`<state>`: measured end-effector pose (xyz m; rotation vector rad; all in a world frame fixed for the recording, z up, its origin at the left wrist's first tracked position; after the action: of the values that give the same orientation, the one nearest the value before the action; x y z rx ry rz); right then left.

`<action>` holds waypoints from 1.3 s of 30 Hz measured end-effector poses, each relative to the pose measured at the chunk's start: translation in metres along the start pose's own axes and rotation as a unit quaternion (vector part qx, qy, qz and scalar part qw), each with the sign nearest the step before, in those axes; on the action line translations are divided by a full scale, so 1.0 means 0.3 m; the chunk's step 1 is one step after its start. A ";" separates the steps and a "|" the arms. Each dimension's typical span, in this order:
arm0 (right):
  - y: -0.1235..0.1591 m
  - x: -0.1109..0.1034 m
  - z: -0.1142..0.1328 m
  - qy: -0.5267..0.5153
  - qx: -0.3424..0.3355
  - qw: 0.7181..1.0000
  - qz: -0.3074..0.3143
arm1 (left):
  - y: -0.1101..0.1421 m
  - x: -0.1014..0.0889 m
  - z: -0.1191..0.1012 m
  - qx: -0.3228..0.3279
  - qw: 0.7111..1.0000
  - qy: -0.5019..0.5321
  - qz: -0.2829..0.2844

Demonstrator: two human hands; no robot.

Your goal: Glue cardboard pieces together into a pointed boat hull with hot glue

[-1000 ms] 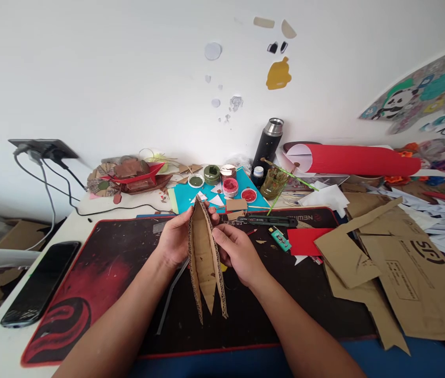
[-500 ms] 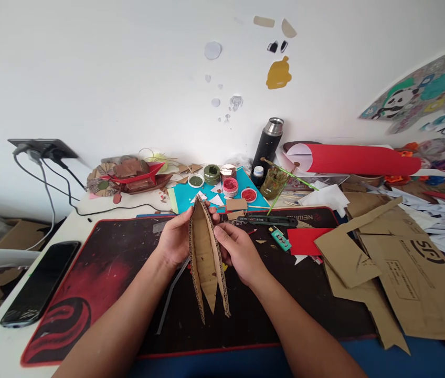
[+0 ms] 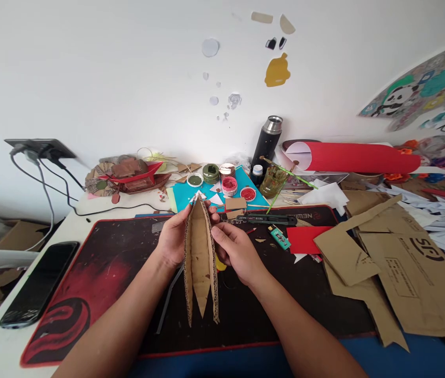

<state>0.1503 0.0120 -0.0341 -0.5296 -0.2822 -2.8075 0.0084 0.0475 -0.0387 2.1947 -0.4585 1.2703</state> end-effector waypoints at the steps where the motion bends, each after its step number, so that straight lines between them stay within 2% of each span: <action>1: 0.000 0.000 0.000 0.000 0.001 1.000 0.000 | 0.000 0.001 0.000 -0.001 1.000 -0.001 0.000; 14: 0.002 0.003 0.001 -0.011 0.000 1.000 0.001 | 0.001 0.019 0.005 -0.006 1.000 0.007 -0.017; 25: -0.001 0.005 -0.009 -0.019 0.004 1.000 0.005 | 0.006 0.050 -0.001 0.002 0.999 -0.009 -0.053; 35: 0.005 0.008 -0.007 -0.024 0.012 1.000 -0.002 | 0.001 0.019 0.011 0.016 0.997 -0.073 -0.022; 39: 0.000 0.001 -0.005 -0.021 -0.002 1.000 -0.006 | 0.006 0.029 0.026 -0.012 0.992 -0.126 -0.009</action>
<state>0.1494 0.0116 -0.0355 -0.5893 -0.2891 -2.8125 0.0169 0.0411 -0.0337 2.3434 -0.5491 0.9752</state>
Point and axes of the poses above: each hand's wrist, its own y-axis away from the middle knuckle, its own x-axis out of the palm, z = x × y, the point moved 4 cm from there along -y, towards the middle knuckle, and after that the axes turned 8 degrees about -x, right-handed, at the moved point
